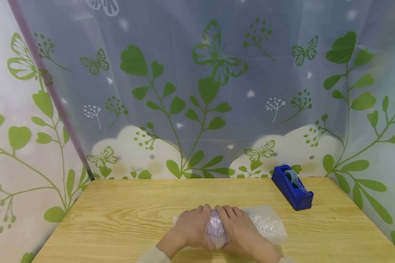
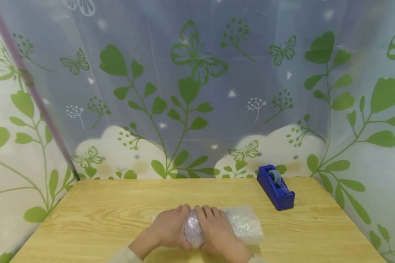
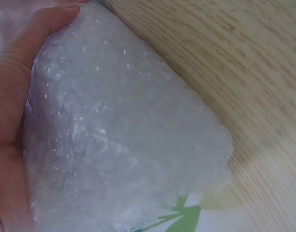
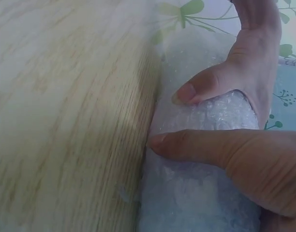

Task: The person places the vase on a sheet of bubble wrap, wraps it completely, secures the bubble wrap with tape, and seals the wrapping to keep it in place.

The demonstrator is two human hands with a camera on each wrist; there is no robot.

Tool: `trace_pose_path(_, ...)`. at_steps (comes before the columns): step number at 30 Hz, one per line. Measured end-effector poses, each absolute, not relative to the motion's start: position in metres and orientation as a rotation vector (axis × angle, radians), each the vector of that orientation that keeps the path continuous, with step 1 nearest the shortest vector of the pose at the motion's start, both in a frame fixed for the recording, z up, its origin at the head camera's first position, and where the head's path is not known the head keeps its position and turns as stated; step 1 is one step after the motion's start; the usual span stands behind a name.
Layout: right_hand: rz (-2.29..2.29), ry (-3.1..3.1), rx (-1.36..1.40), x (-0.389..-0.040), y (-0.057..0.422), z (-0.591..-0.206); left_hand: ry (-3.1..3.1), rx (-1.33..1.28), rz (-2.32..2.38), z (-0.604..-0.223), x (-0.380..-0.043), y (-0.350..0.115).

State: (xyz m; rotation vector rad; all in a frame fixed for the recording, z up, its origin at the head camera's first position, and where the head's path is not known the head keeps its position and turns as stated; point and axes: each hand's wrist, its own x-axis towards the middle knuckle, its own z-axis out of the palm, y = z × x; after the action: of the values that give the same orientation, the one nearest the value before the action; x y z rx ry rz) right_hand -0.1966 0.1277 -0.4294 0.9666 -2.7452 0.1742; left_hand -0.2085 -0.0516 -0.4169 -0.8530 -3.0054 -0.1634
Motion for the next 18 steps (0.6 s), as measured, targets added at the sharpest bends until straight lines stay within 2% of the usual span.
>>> trace_pose_path(18, 0.042, -2.803, 0.98, -0.2058, 0.1252, -0.4196, -2.895, -0.883, -0.212, -0.4257, -0.207, -0.0582)
